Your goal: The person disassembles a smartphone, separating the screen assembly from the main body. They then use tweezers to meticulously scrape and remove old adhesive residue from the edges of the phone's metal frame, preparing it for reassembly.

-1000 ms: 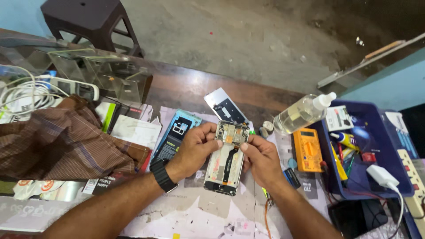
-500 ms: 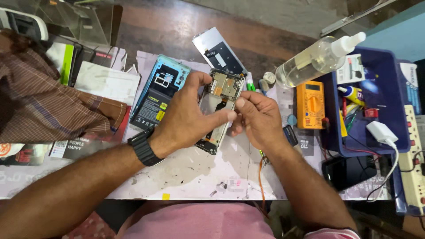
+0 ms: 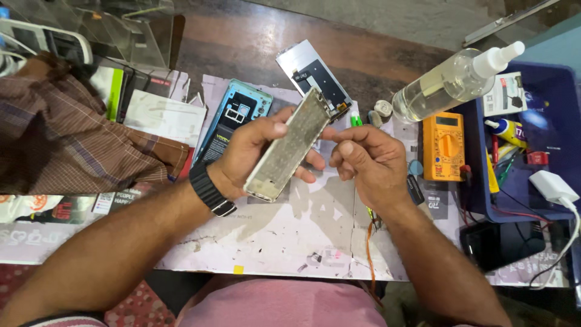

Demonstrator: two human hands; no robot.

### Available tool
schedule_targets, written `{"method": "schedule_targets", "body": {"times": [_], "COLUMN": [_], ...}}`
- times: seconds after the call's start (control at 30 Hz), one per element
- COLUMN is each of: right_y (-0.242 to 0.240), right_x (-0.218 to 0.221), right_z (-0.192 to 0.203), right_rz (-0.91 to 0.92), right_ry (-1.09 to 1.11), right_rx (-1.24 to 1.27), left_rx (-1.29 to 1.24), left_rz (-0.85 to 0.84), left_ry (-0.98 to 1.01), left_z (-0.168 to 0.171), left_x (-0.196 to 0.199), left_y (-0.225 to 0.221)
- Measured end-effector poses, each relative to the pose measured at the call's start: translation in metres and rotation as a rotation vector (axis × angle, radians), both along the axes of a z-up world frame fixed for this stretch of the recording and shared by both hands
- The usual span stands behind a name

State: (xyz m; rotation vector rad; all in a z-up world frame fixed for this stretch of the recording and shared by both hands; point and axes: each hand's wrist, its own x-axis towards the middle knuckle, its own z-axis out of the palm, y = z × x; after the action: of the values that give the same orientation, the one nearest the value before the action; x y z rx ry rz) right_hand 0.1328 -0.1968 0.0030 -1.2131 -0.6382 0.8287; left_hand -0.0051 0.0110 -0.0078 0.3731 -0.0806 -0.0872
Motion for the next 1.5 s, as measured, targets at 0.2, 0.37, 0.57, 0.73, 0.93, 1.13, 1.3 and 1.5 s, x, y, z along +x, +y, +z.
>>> {"method": "schedule_targets", "body": {"times": [0.2, 0.37, 0.57, 0.73, 0.93, 1.13, 1.3, 1.5], "right_y": [-0.001, -0.006, -0.011, -0.010, -0.010, -0.016, -0.014, -0.014], "right_x": [0.001, 0.003, 0.007, 0.007, 0.008, 0.008, 0.007, 0.008], "right_z": [0.002, 0.001, 0.003, 0.001, 0.004, 0.005, 0.002, -0.002], "right_rz": [-0.056, -0.129, -0.174, -0.170, -0.170, -0.173, -0.174, -0.180], "right_ry": [-0.017, 0.012, 0.008, 0.015, 0.007, -0.008, -0.069, -0.046], "right_rx": [0.002, 0.096, 0.142, 0.154, 0.147, 0.134, 0.184, 0.198], "left_rx": [-0.172, -0.202, -0.286, -0.314, -0.298, -0.242, -0.281, -0.257], "left_rz": [-0.087, -0.151, -0.210, -0.249, -0.242, -0.238, -0.224, -0.213], "left_ry": [-0.067, -0.103, -0.121, -0.090, -0.106, -0.111, -0.164, -0.179], "left_z": [-0.002, 0.004, 0.010, 0.009, 0.008, -0.001, -0.006, -0.008], "left_x": [-0.005, -0.006, -0.010, -0.009, -0.009, -0.008, -0.008, -0.005], "left_y": [0.002, 0.000, -0.008, -0.010, -0.012, -0.006, -0.006, -0.004]}}
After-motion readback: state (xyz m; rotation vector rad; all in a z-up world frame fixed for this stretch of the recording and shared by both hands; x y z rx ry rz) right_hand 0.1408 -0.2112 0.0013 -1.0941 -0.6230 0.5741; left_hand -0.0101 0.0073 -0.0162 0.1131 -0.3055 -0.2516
